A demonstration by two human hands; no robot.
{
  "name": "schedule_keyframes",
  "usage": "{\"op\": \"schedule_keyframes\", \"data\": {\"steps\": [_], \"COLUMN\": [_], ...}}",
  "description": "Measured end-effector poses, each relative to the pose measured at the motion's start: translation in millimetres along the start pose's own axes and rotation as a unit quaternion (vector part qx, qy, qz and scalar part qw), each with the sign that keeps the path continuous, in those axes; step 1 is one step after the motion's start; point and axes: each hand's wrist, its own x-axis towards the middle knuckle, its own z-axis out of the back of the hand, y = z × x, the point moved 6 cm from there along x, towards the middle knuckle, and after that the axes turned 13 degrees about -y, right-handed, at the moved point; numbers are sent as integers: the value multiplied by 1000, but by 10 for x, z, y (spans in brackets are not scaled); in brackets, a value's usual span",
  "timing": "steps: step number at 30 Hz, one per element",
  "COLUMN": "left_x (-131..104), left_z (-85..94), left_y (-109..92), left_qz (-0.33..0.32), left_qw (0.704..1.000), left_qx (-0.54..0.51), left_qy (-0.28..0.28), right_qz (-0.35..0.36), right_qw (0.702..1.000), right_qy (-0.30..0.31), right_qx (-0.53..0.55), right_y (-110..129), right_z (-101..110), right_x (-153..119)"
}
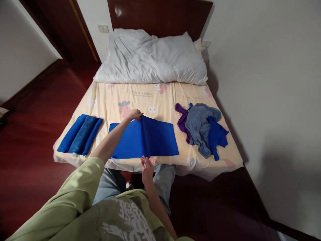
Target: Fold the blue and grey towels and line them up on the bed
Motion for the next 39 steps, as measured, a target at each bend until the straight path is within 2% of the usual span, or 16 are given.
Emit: {"op": "schedule_keyframes", "data": {"steps": [2,5,9,13,15,18,22,26,34,39], "left_x": [-95,-262,-572,-995,-1223,-1552,-1929,-2169,-2407,-2468], "left_z": [190,525,1005,1479,1687,1960,2280,2489,2566,2590], "left_y": [-73,-190,-312,-433,-481,-544,-582,-513,-190,-63], "left_qz": [4,-13,-48,-118,-144,-167,-184,-181,-161,-172], "left_qw": [998,986,959,926,914,901,889,883,888,882], "left_qx": [-52,-146,-260,-346,-364,-377,-368,-362,-372,-362], "left_qy": [-28,-74,-96,-101,-110,-136,-200,-236,-217,-248], "right_qz": [47,152,285,390,421,450,489,501,427,478], "right_qw": [999,987,954,913,898,882,855,838,865,840], "right_qy": [-4,23,65,97,108,129,149,186,216,200], "right_qx": [-8,-38,-69,-70,-62,-57,-86,-111,-149,-158], "right_y": [307,914,1825,2650,2976,3342,3645,3788,3789,3774], "right_z": [4,-75,-280,-545,-675,-847,-993,-1068,-1060,-1009], "right_x": [1,-36,-193,-461,-610,-827,-1095,-1330,-1533,-1638]}}
